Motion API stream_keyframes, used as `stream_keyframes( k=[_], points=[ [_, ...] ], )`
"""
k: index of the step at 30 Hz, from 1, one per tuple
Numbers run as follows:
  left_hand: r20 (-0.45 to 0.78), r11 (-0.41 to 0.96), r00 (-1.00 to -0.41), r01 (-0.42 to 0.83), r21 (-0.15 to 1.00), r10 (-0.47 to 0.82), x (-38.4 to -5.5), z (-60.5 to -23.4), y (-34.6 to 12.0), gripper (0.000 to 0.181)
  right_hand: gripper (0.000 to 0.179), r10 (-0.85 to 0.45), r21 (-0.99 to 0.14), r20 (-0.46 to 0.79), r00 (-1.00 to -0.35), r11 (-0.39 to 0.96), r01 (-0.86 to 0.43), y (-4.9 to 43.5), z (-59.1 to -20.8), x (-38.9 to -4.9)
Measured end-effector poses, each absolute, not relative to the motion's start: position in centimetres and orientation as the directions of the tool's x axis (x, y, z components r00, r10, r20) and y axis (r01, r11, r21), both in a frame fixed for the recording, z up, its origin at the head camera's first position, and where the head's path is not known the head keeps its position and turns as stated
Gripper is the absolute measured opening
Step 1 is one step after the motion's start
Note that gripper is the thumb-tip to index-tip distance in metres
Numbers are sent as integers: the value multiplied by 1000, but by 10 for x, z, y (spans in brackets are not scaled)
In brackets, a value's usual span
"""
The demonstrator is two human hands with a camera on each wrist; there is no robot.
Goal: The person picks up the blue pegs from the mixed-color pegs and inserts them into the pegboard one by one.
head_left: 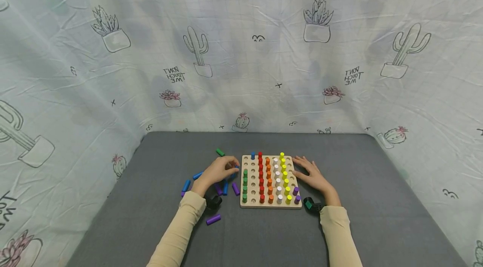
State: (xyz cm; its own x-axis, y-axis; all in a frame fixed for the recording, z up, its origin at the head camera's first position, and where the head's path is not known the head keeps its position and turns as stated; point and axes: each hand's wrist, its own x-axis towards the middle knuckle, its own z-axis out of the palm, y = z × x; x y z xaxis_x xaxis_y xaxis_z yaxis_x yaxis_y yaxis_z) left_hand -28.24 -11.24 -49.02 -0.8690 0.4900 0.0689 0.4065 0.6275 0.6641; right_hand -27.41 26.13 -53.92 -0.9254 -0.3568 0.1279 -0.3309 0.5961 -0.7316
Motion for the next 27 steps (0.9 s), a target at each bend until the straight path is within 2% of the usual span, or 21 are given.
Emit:
stream_keyframes(
  k=[12, 27],
  points=[
    [115, 591, -865, 424, 686, 487, -286, -495, -110, 18, 58, -349, -740, 120, -929, 593, -318, 260, -537, -273],
    [182, 531, -887, 406, 743, 424, -287, -490, -104, 22, 58, -350, -729, 117, -929, 606, -319, 259, -538, -274]
  ],
)
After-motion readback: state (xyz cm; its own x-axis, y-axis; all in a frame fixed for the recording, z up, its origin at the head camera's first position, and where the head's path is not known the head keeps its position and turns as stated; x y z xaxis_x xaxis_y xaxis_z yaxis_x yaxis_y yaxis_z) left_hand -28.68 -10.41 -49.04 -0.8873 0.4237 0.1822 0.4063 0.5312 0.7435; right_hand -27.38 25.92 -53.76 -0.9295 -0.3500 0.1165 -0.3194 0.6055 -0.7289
